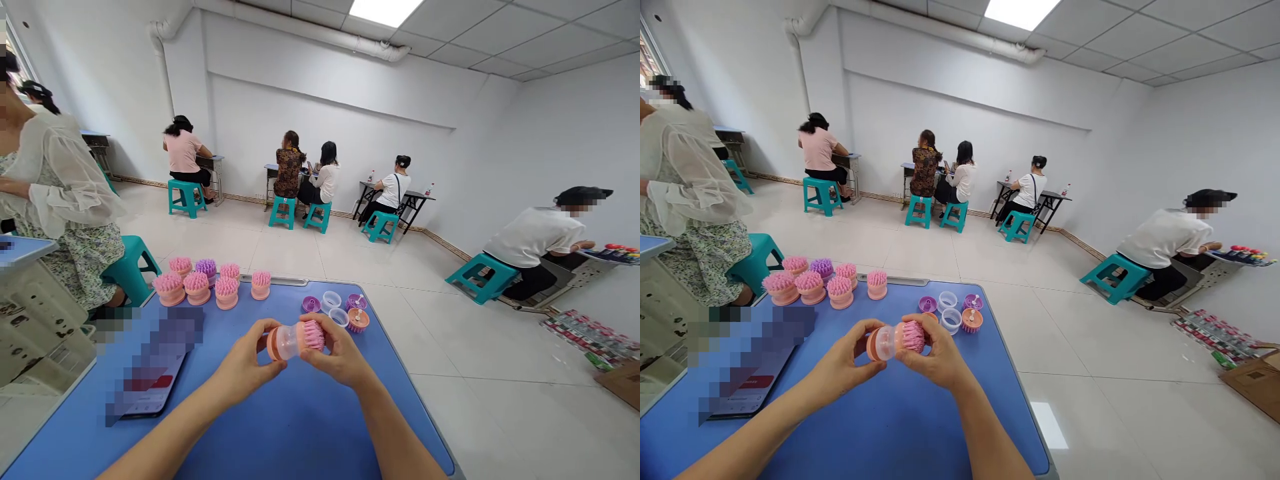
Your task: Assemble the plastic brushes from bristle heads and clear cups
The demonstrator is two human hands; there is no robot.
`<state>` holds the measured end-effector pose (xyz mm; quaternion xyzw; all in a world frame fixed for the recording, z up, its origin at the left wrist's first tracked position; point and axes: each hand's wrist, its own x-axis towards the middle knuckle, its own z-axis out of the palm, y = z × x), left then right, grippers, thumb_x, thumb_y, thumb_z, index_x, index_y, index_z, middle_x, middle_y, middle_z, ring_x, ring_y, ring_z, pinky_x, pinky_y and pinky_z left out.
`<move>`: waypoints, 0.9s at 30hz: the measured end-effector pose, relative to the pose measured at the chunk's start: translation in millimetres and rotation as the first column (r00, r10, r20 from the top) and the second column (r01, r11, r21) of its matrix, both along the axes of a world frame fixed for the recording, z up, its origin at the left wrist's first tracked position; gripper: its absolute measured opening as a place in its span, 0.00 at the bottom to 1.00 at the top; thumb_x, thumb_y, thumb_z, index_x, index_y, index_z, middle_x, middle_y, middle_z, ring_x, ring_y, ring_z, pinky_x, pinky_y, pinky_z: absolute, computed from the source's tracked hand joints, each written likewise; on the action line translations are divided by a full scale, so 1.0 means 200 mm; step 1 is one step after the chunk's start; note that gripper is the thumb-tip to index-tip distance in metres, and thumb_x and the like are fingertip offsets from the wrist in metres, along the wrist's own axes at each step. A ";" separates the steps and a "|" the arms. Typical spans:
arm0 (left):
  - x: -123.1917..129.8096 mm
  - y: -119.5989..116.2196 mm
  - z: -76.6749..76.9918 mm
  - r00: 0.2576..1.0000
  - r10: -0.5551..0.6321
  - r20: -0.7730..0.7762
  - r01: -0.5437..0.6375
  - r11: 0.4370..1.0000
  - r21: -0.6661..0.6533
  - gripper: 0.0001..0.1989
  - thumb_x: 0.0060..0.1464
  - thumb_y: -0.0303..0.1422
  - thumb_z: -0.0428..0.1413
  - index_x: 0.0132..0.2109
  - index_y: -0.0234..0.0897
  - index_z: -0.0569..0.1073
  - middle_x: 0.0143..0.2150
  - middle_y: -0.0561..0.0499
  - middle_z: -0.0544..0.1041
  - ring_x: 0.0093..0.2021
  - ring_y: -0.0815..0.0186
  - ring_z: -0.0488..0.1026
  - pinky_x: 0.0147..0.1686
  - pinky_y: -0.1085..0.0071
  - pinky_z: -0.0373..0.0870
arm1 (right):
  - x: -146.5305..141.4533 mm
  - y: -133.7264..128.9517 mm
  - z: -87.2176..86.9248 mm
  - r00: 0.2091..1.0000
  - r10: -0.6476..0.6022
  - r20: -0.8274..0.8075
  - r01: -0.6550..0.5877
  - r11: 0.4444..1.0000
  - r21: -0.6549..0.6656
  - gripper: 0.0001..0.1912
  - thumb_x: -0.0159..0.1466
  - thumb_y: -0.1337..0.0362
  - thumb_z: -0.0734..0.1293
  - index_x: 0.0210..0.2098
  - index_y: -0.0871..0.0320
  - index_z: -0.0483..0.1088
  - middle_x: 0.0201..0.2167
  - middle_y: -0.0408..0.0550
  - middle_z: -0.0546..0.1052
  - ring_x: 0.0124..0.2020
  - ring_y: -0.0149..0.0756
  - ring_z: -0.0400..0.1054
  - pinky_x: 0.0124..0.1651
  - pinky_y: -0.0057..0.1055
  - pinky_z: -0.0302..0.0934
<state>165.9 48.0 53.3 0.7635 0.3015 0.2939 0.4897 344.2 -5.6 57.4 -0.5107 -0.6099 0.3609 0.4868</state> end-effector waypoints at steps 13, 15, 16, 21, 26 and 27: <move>-0.01 0.00 -0.01 0.999 -0.033 0.001 0.033 0.999 0.022 0.19 0.45 0.26 0.52 0.46 0.39 0.60 0.43 0.50 0.69 0.42 0.65 0.69 0.43 0.67 0.67 | -0.01 -0.01 0.00 0.994 -0.017 0.104 0.011 0.998 0.062 0.22 0.50 0.65 0.68 0.44 0.53 0.64 0.37 0.46 0.67 0.36 0.34 0.63 0.37 0.31 0.61; -0.01 0.01 -0.01 0.999 -0.043 0.006 0.043 0.999 0.008 0.19 0.46 0.26 0.52 0.47 0.39 0.60 0.44 0.50 0.69 0.42 0.65 0.69 0.43 0.68 0.68 | -0.01 -0.01 0.00 0.990 -0.026 0.139 0.013 0.995 0.100 0.22 0.49 0.64 0.68 0.44 0.53 0.64 0.37 0.46 0.68 0.36 0.35 0.63 0.37 0.31 0.61; -0.01 0.01 -0.02 0.999 -0.052 0.013 0.052 0.999 0.000 0.19 0.46 0.26 0.52 0.47 0.39 0.60 0.44 0.50 0.69 0.42 0.65 0.69 0.43 0.68 0.68 | -0.01 -0.01 0.00 0.986 -0.035 0.162 0.015 0.993 0.121 0.22 0.49 0.64 0.68 0.44 0.53 0.64 0.37 0.46 0.68 0.36 0.35 0.63 0.38 0.31 0.60; 0.00 0.01 -0.04 0.995 -0.084 0.062 0.087 0.995 -0.051 0.19 0.47 0.27 0.52 0.47 0.38 0.59 0.44 0.49 0.68 0.42 0.66 0.69 0.43 0.68 0.68 | -0.01 -0.02 0.00 0.955 -0.090 0.284 0.025 0.974 0.225 0.23 0.49 0.63 0.69 0.45 0.53 0.64 0.38 0.46 0.70 0.39 0.38 0.62 0.42 0.35 0.58; 0.00 0.01 -0.03 0.993 -0.090 0.078 0.096 0.993 -0.069 0.19 0.47 0.28 0.53 0.47 0.38 0.59 0.44 0.49 0.69 0.42 0.66 0.69 0.43 0.68 0.68 | -0.01 -0.02 0.00 0.942 -0.109 0.317 0.027 0.968 0.251 0.23 0.49 0.62 0.69 0.45 0.53 0.63 0.39 0.47 0.70 0.40 0.40 0.62 0.43 0.37 0.58; 0.00 0.01 -0.02 0.993 -0.087 0.075 0.093 0.993 -0.071 0.19 0.47 0.28 0.53 0.47 0.38 0.59 0.45 0.48 0.69 0.42 0.65 0.69 0.43 0.68 0.68 | -0.01 -0.02 0.01 0.942 -0.108 0.318 0.025 0.967 0.252 0.23 0.49 0.62 0.69 0.45 0.53 0.63 0.39 0.47 0.70 0.40 0.40 0.62 0.43 0.37 0.58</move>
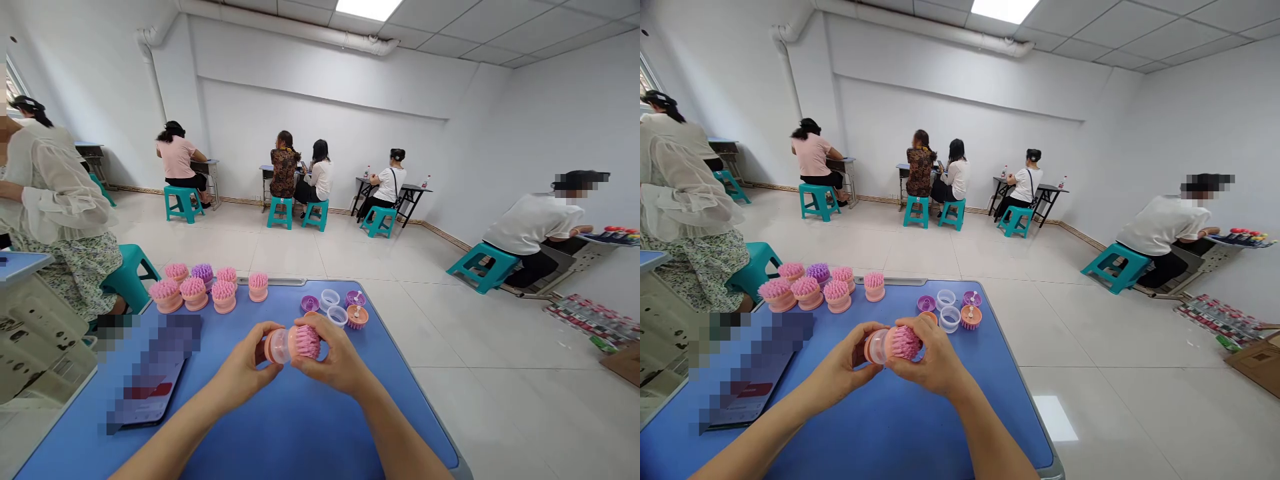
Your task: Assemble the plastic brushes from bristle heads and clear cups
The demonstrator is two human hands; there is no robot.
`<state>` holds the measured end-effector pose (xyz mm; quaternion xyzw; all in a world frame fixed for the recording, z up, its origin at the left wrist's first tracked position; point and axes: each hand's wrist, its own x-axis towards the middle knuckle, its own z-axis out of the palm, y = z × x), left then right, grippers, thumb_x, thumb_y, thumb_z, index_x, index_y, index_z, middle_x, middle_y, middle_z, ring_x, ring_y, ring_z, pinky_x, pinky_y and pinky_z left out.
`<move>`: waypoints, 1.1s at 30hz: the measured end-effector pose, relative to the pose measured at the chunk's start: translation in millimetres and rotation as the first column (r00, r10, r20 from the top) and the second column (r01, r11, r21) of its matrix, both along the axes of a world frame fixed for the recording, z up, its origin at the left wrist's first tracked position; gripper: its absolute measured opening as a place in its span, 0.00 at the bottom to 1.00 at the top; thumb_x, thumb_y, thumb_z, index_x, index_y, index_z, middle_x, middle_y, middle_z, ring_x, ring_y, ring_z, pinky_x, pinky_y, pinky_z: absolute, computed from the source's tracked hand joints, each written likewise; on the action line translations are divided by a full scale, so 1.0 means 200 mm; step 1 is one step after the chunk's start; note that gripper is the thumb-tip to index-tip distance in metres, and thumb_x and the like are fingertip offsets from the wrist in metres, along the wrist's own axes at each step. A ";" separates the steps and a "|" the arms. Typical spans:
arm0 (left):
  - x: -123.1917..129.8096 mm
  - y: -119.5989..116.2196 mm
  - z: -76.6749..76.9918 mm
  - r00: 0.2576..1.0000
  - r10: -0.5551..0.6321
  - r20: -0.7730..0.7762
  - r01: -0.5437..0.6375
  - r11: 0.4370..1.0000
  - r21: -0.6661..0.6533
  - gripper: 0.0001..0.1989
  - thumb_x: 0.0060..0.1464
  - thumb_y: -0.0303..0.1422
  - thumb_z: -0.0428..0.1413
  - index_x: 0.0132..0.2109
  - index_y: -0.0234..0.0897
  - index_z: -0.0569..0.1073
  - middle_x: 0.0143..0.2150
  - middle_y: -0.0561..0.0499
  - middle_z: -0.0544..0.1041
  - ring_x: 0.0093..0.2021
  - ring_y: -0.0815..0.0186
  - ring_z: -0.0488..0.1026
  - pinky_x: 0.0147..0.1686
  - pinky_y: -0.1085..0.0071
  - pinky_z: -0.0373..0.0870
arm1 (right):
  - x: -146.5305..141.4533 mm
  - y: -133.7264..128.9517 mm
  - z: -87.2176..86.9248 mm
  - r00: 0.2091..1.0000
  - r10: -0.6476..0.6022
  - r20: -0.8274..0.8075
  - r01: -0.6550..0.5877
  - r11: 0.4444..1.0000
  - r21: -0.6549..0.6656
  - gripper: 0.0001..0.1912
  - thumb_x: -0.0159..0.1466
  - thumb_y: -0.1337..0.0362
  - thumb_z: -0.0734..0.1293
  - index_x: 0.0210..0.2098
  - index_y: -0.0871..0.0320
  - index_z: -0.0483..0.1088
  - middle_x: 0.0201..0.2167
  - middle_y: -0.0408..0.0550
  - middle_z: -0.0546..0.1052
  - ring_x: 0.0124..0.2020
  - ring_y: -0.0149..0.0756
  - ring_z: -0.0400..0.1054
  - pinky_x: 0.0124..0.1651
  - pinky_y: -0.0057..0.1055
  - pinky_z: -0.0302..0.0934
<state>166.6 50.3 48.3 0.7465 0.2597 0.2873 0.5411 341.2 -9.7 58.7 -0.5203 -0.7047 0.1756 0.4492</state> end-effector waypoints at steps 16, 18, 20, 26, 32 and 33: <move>-0.01 -0.01 0.02 1.000 0.003 -0.002 -0.003 1.000 0.011 0.19 0.45 0.26 0.53 0.47 0.38 0.61 0.44 0.49 0.70 0.43 0.65 0.69 0.44 0.67 0.68 | 0.00 0.00 -0.01 1.000 -0.015 -0.017 0.014 0.999 -0.028 0.23 0.49 0.63 0.69 0.44 0.53 0.63 0.38 0.47 0.70 0.39 0.39 0.63 0.42 0.36 0.59; -0.01 -0.01 0.01 1.000 0.009 -0.012 -0.008 1.000 0.016 0.20 0.45 0.26 0.53 0.47 0.38 0.61 0.43 0.49 0.70 0.43 0.64 0.70 0.45 0.67 0.68 | 0.00 0.00 -0.01 1.000 -0.015 -0.019 0.014 1.000 -0.025 0.23 0.49 0.63 0.69 0.44 0.52 0.64 0.38 0.47 0.70 0.39 0.39 0.63 0.42 0.36 0.59; -0.02 -0.01 0.01 1.000 0.012 -0.018 -0.012 1.000 0.013 0.21 0.44 0.26 0.54 0.47 0.38 0.61 0.43 0.49 0.71 0.43 0.64 0.70 0.45 0.66 0.68 | 0.00 0.00 0.00 1.000 -0.011 -0.026 0.010 1.000 -0.027 0.23 0.49 0.63 0.69 0.44 0.53 0.64 0.39 0.47 0.70 0.39 0.39 0.63 0.42 0.36 0.59; -0.02 -0.01 0.01 0.999 0.035 -0.013 -0.035 0.999 -0.015 0.23 0.42 0.27 0.57 0.48 0.38 0.62 0.42 0.49 0.71 0.43 0.63 0.70 0.45 0.65 0.67 | 0.01 0.02 0.01 0.990 -0.017 -0.143 0.002 0.994 -0.108 0.17 0.52 0.62 0.66 0.41 0.56 0.64 0.34 0.46 0.69 0.33 0.36 0.63 0.37 0.32 0.59; -0.02 -0.02 0.03 0.999 0.042 0.008 -0.042 0.998 -0.051 0.22 0.43 0.28 0.57 0.47 0.37 0.63 0.41 0.49 0.71 0.42 0.63 0.70 0.44 0.65 0.68 | 0.03 0.05 -0.04 0.954 -0.001 -0.299 -0.064 0.976 -0.207 0.13 0.56 0.55 0.63 0.35 0.58 0.65 0.28 0.44 0.66 0.27 0.31 0.59 0.29 0.28 0.56; -0.02 -0.01 0.02 0.999 0.042 0.020 -0.041 0.998 -0.056 0.22 0.42 0.28 0.57 0.47 0.37 0.63 0.41 0.49 0.71 0.41 0.63 0.70 0.44 0.65 0.68 | 0.03 0.06 -0.04 0.941 -0.002 -0.338 -0.080 0.970 -0.228 0.14 0.56 0.54 0.62 0.34 0.58 0.65 0.26 0.43 0.64 0.26 0.30 0.57 0.28 0.27 0.55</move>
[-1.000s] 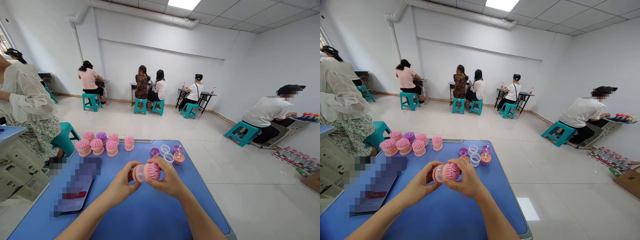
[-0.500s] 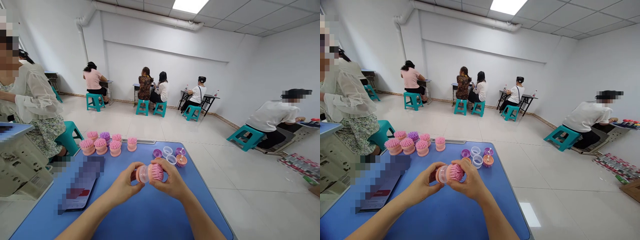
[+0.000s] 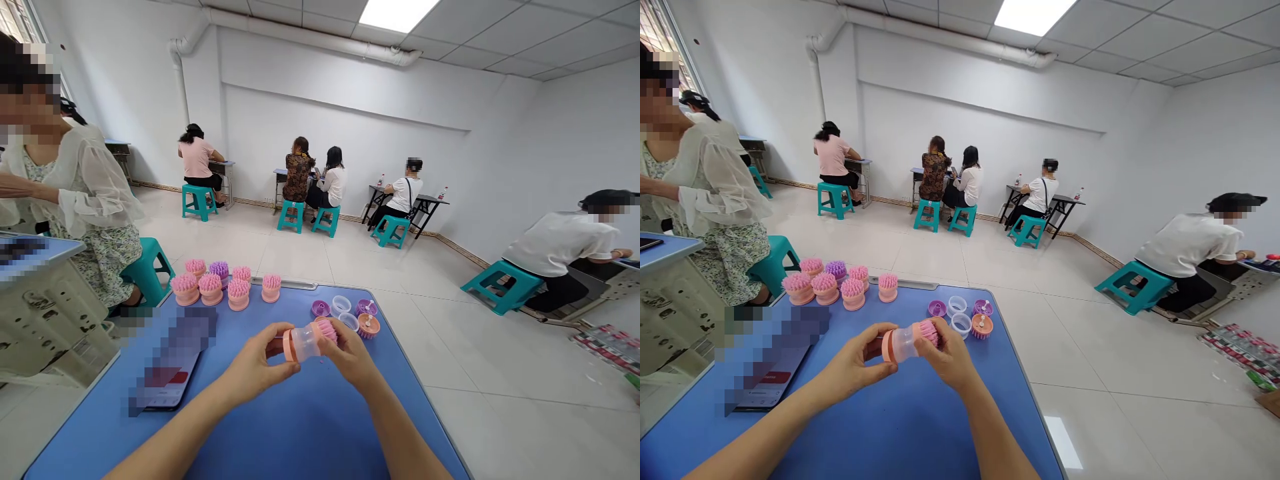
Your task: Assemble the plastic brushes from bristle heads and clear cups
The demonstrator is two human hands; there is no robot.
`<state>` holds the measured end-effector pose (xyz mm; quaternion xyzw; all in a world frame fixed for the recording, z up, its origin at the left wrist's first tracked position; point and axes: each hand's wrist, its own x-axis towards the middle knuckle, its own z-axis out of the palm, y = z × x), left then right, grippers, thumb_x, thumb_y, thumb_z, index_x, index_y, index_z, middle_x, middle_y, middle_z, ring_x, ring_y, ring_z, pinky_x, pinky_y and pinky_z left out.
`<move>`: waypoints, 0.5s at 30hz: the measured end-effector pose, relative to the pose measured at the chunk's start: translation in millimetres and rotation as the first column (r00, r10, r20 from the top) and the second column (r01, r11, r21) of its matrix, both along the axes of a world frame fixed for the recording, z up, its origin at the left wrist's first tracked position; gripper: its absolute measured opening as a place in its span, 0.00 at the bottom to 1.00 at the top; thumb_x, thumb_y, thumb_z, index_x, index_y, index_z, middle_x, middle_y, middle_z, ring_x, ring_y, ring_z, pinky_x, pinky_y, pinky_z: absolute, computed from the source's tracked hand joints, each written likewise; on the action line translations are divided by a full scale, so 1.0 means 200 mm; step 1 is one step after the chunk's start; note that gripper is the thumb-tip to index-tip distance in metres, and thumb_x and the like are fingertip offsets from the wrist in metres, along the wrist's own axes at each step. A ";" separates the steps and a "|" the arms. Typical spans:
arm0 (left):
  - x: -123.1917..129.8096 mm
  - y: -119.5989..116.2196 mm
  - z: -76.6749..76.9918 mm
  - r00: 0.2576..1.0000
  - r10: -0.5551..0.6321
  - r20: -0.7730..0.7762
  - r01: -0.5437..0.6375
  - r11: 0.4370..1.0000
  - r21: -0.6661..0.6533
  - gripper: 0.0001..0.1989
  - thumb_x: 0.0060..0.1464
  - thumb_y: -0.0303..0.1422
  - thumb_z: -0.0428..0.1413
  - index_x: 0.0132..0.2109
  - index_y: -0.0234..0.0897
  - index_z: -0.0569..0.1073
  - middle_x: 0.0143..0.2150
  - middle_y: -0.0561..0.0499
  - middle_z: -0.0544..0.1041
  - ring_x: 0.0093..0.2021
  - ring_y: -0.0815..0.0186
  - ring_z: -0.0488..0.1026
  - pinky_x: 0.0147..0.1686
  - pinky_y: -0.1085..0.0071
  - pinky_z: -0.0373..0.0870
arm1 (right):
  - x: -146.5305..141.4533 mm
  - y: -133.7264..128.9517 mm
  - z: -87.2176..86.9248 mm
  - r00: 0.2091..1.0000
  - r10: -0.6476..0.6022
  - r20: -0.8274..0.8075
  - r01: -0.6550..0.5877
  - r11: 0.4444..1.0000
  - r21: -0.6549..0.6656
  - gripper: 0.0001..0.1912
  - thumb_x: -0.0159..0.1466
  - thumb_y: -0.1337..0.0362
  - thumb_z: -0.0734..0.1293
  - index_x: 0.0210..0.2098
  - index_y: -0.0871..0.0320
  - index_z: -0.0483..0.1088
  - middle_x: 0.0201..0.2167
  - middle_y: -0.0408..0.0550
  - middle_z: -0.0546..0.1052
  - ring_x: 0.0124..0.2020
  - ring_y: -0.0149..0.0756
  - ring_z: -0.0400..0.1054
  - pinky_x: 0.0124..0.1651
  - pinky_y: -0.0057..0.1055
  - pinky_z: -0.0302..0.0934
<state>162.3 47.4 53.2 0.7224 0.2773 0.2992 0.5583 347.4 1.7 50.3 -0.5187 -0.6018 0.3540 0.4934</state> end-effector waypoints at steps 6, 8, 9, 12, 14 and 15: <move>0.00 0.00 -0.02 0.998 0.035 0.057 -0.034 0.999 -0.016 0.24 0.40 0.26 0.58 0.47 0.36 0.63 0.43 0.48 0.71 0.45 0.62 0.69 0.48 0.63 0.65 | -0.01 0.02 -0.03 0.965 0.049 -0.259 -0.084 0.988 -0.127 0.16 0.56 0.51 0.62 0.30 0.59 0.66 0.22 0.41 0.62 0.22 0.27 0.56 0.25 0.26 0.54; 0.00 0.00 -0.02 0.996 0.048 0.074 -0.047 0.999 -0.018 0.25 0.39 0.26 0.59 0.47 0.36 0.63 0.43 0.47 0.71 0.44 0.62 0.69 0.48 0.63 0.66 | -0.01 0.02 -0.03 0.944 0.054 -0.325 -0.111 0.981 -0.160 0.17 0.56 0.50 0.63 0.31 0.59 0.67 0.23 0.41 0.62 0.23 0.26 0.57 0.25 0.25 0.54; 0.00 0.00 -0.02 0.995 0.055 0.082 -0.054 0.998 -0.016 0.25 0.39 0.26 0.59 0.47 0.36 0.64 0.43 0.47 0.71 0.44 0.62 0.70 0.47 0.63 0.66 | -0.01 0.01 -0.03 0.933 0.053 -0.355 -0.124 0.976 -0.178 0.17 0.55 0.50 0.63 0.32 0.59 0.68 0.24 0.41 0.63 0.22 0.26 0.57 0.25 0.25 0.53; 0.00 -0.01 -0.01 0.992 0.066 0.103 -0.065 0.998 -0.010 0.25 0.39 0.26 0.59 0.47 0.36 0.64 0.43 0.48 0.71 0.43 0.62 0.70 0.47 0.63 0.67 | -0.01 0.01 -0.03 0.908 0.025 -0.418 -0.137 0.961 -0.242 0.19 0.54 0.48 0.63 0.32 0.58 0.69 0.23 0.41 0.64 0.21 0.25 0.57 0.24 0.25 0.53; 0.00 -0.01 -0.01 0.991 0.070 0.110 -0.069 0.998 -0.010 0.25 0.39 0.26 0.60 0.47 0.36 0.64 0.43 0.47 0.70 0.44 0.62 0.70 0.47 0.63 0.67 | -0.01 0.01 -0.03 0.895 0.000 -0.446 -0.137 0.952 -0.275 0.19 0.53 0.48 0.64 0.30 0.59 0.69 0.22 0.41 0.64 0.20 0.25 0.57 0.24 0.25 0.52; 0.00 -0.01 -0.01 0.991 0.070 0.110 -0.070 0.998 -0.010 0.25 0.39 0.27 0.60 0.47 0.36 0.64 0.43 0.47 0.70 0.44 0.62 0.70 0.47 0.63 0.67 | -0.01 0.01 -0.03 0.889 -0.011 -0.458 -0.136 0.948 -0.287 0.19 0.52 0.48 0.65 0.29 0.59 0.69 0.22 0.41 0.65 0.20 0.25 0.57 0.23 0.25 0.52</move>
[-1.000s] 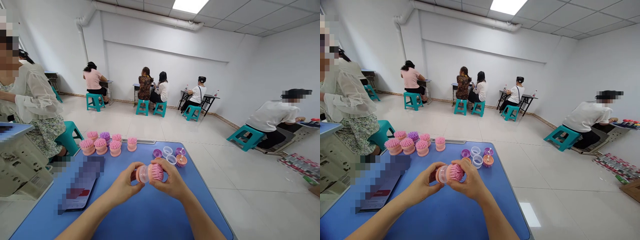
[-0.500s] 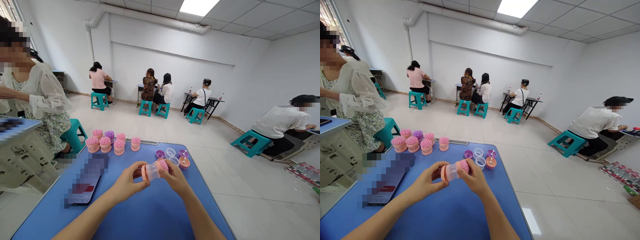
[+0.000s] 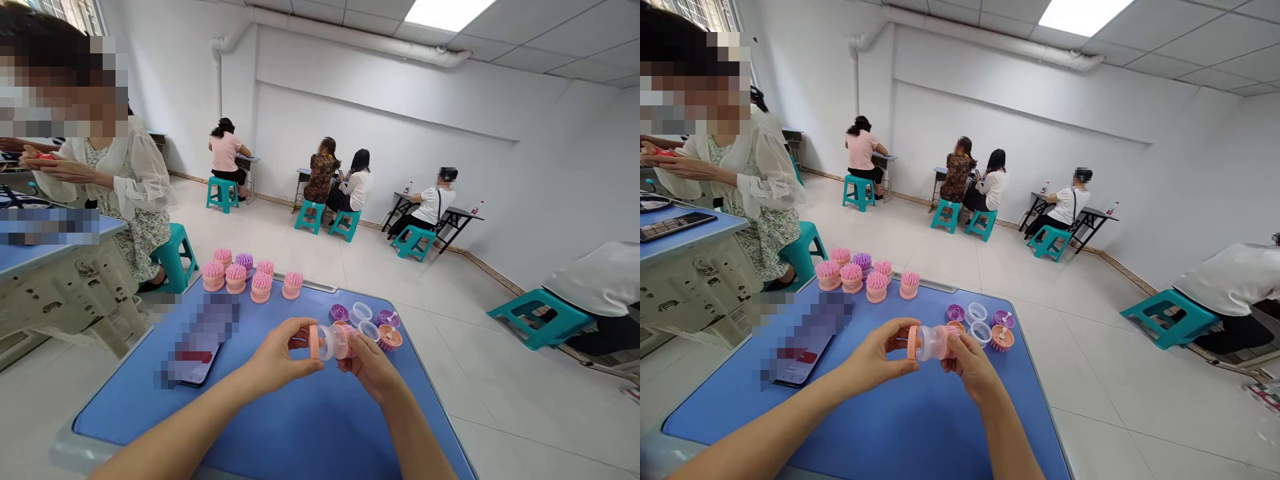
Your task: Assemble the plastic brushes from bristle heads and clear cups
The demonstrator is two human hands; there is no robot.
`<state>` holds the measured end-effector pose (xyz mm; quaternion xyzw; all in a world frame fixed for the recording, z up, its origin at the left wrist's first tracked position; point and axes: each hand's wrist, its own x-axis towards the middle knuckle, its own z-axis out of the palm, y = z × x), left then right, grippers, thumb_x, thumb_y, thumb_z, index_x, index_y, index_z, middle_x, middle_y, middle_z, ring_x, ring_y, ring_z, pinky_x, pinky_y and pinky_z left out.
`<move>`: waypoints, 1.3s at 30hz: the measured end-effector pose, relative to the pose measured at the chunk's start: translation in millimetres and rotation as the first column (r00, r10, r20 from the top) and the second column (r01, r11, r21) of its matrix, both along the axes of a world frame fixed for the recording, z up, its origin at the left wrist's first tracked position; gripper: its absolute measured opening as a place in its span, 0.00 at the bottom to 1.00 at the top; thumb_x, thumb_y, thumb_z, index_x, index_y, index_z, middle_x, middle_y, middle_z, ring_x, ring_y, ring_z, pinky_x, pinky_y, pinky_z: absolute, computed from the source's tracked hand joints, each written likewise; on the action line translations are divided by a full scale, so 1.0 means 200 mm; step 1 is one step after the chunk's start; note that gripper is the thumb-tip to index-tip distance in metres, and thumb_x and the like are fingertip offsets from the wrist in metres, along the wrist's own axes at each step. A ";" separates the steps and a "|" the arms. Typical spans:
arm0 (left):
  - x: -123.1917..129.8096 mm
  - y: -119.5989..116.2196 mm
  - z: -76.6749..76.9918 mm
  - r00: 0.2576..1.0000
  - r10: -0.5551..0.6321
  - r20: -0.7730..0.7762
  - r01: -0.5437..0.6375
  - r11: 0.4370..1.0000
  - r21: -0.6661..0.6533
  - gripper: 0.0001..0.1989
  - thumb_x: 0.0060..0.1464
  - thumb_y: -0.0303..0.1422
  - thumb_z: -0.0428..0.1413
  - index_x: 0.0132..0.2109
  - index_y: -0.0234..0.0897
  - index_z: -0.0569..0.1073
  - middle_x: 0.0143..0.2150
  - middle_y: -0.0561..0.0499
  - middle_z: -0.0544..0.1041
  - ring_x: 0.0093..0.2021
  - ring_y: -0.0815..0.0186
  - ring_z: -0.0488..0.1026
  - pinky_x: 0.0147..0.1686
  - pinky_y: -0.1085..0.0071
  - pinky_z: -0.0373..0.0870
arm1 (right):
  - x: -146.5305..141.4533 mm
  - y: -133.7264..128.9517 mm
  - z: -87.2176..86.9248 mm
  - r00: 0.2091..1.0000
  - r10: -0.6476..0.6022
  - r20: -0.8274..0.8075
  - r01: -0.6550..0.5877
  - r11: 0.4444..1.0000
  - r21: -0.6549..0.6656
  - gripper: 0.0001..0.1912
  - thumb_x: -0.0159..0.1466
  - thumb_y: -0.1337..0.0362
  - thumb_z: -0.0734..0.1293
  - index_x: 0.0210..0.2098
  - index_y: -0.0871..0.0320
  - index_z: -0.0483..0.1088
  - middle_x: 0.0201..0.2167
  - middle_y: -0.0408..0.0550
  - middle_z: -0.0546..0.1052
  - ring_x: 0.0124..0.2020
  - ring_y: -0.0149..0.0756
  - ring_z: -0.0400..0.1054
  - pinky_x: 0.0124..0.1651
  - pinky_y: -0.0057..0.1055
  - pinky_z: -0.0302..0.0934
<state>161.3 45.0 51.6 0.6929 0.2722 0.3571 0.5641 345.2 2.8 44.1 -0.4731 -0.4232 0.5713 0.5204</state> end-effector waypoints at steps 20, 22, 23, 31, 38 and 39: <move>0.01 0.04 -0.03 0.996 0.031 -0.089 -0.028 0.999 0.028 0.25 0.42 0.31 0.58 0.49 0.36 0.63 0.46 0.46 0.70 0.45 0.60 0.69 0.47 0.61 0.66 | -0.02 0.02 0.01 0.955 -0.085 0.285 0.029 0.980 0.196 0.18 0.54 0.50 0.63 0.32 0.60 0.64 0.21 0.39 0.62 0.21 0.26 0.56 0.24 0.26 0.53; 0.02 0.04 -0.02 0.998 -0.003 -0.066 -0.002 0.998 -0.068 0.25 0.42 0.31 0.58 0.49 0.35 0.63 0.45 0.46 0.70 0.45 0.60 0.69 0.46 0.62 0.67 | -0.01 0.01 0.02 0.926 -0.127 0.355 0.048 0.973 0.225 0.18 0.54 0.51 0.64 0.34 0.60 0.63 0.23 0.41 0.64 0.23 0.27 0.57 0.26 0.26 0.54; 0.02 0.04 -0.01 0.998 -0.022 -0.052 0.016 0.994 -0.111 0.25 0.42 0.31 0.58 0.49 0.35 0.62 0.45 0.46 0.71 0.45 0.60 0.69 0.46 0.63 0.67 | -0.01 0.01 0.02 0.909 -0.149 0.390 0.059 0.971 0.233 0.18 0.53 0.52 0.64 0.34 0.60 0.64 0.25 0.42 0.65 0.24 0.28 0.58 0.26 0.27 0.55; 0.00 0.06 -0.01 0.996 -0.085 -0.025 0.076 0.961 -0.266 0.27 0.42 0.33 0.60 0.51 0.39 0.63 0.44 0.49 0.72 0.43 0.62 0.68 0.42 0.70 0.67 | -0.02 -0.04 0.10 0.821 -0.197 0.536 0.057 0.962 0.266 0.15 0.54 0.53 0.64 0.34 0.58 0.64 0.26 0.41 0.65 0.25 0.28 0.57 0.26 0.25 0.54; 0.01 0.08 -0.03 0.994 -0.103 -0.020 0.095 0.964 -0.249 0.27 0.41 0.32 0.61 0.50 0.42 0.65 0.42 0.50 0.72 0.40 0.64 0.68 0.39 0.71 0.66 | -0.02 -0.07 0.13 0.744 -0.264 0.613 0.044 0.936 0.350 0.15 0.53 0.54 0.65 0.34 0.58 0.64 0.27 0.42 0.66 0.27 0.29 0.59 0.28 0.25 0.54; 0.01 0.08 -0.04 0.995 -0.101 -0.014 0.095 0.964 -0.249 0.27 0.40 0.33 0.62 0.50 0.42 0.65 0.42 0.50 0.72 0.40 0.64 0.68 0.38 0.72 0.66 | -0.02 -0.08 0.14 0.735 -0.275 0.620 0.044 0.931 0.361 0.15 0.53 0.54 0.65 0.34 0.58 0.64 0.27 0.42 0.66 0.27 0.29 0.59 0.28 0.25 0.54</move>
